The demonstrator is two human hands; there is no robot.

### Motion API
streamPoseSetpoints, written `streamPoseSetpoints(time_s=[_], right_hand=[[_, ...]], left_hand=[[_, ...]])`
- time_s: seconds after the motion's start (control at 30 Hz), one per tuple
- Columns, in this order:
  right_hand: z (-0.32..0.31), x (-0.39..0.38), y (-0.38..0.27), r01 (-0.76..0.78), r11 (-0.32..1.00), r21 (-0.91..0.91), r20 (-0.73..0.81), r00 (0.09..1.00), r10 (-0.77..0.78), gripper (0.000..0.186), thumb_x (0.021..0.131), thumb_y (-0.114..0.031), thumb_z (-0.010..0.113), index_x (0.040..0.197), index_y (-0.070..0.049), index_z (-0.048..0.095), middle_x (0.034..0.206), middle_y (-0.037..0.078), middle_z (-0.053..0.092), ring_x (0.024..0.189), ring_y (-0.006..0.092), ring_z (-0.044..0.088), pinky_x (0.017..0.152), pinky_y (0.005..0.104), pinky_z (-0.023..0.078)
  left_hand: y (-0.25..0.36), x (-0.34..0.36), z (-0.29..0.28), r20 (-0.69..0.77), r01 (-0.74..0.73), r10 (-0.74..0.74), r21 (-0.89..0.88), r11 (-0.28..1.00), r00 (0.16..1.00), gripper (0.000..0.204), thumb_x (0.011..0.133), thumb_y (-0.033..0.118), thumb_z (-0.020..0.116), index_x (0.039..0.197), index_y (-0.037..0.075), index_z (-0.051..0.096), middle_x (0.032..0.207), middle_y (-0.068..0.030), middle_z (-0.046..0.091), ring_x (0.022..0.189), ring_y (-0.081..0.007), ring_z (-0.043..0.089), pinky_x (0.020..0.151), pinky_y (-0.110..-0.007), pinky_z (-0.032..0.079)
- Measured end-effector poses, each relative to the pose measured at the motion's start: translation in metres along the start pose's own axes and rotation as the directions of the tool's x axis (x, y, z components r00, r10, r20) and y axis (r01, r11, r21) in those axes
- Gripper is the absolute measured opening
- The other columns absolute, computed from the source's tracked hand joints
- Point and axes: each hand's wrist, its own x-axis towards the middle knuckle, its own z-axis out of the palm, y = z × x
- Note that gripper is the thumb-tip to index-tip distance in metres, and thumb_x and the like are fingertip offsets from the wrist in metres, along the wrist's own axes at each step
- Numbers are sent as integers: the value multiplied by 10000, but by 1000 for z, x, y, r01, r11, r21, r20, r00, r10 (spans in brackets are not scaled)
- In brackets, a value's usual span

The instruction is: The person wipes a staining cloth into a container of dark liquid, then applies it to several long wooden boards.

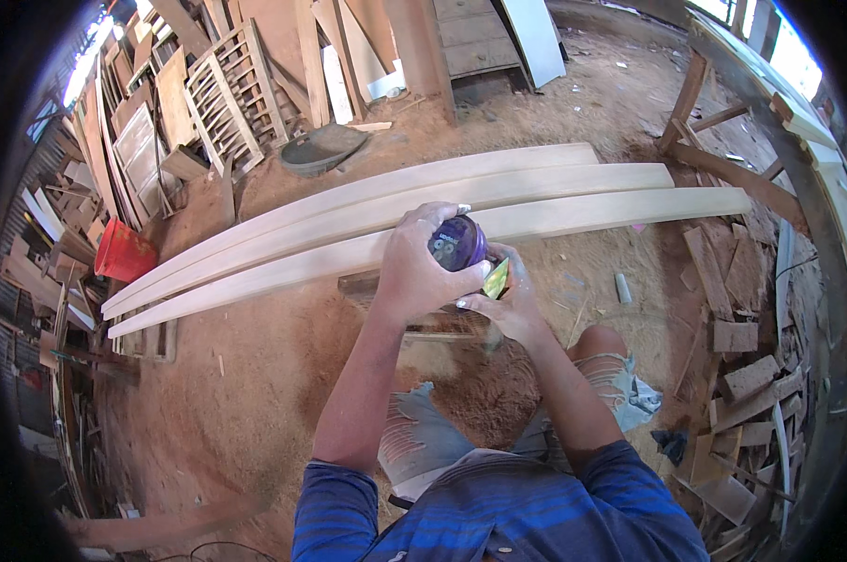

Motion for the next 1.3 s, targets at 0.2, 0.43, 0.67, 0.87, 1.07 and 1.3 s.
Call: streamPoseSetpoints(time_s=[0.2, 0.43, 0.67, 0.87, 1.07, 1.3], right_hand=[[-1, 0, -5, 35, 997, -62, 0, 999, -35, 902, 753, -253, 995, 1452, -4, 481, 1331, 117, 640, 1260, 200, 613, 1099, 385, 496], [-1, 1, 8, 41, 997, -67, -19, 999, -43, 890, 751, -293, 994, 1437, -10, 503, 1332, 122, 643, 1273, 217, 612, 1106, 393, 490], [-2, 4, 7, 50, 994, -102, -13, 999, -52, 865, 761, -274, 981, 1435, -1, 511, 1356, 138, 627, 1296, 234, 603, 1120, 404, 482], [-4, 0, -5, 69, 956, -284, -2, 997, -72, 890, 759, -251, 977, 1451, 16, 484, 1375, 151, 611, 1316, 242, 590, 1127, 402, 476], [4, -4, -9, 47, 974, -221, 8, 999, -46, 1018, 703, -284, 1010, 1490, 16, 439, 1405, 195, 577, 1352, 269, 572, 1149, 430, 467], [44, -9, -36, 18, 880, -475, -162, 981, -108, 1203, 611, -384, 1045, 1526, 14, 374, 1421, 212, 609, 1324, 317, 625, 1121, 460, 510]], left_hand=[[-9, 5, -8, 33, 42, -37, -157, 987, 999, 683, 699, 255, 884, 1297, -15, 698, 1169, -127, 739, 1084, -200, 701, 996, -352, 543], [-19, 11, -14, 116, 128, -93, -343, 931, 989, 607, 777, 180, 861, 1329, -19, 703, 1159, -69, 736, 1068, -149, 683, 994, -326, 539], [-24, 20, -23, 211, 251, -168, -473, 844, 963, 545, 833, 129, 808, 1345, -21, 696, 1198, -73, 722, 1096, -151, 673, 1015, -319, 530], [-24, 22, -26, 248, 303, -193, -566, 767, 949, 560, 827, 224, 847, 1314, -23, 726, 1210, -100, 744, 1132, -174, 675, 1035, -335, 524], [-19, 20, -17, 197, 215, -140, -437, 873, 970, 531, 848, 149, 811, 1344, -5, 700, 1216, -64, 712, 1114, -148, 664, 1026, -323, 522], [-16, 17, -11, 56, 227, -226, -444, 867, 973, 578, 819, 264, 840, 1300, -24, 699, 1207, -111, 727, 1113, -207, 695, 1031, -356, 541]])
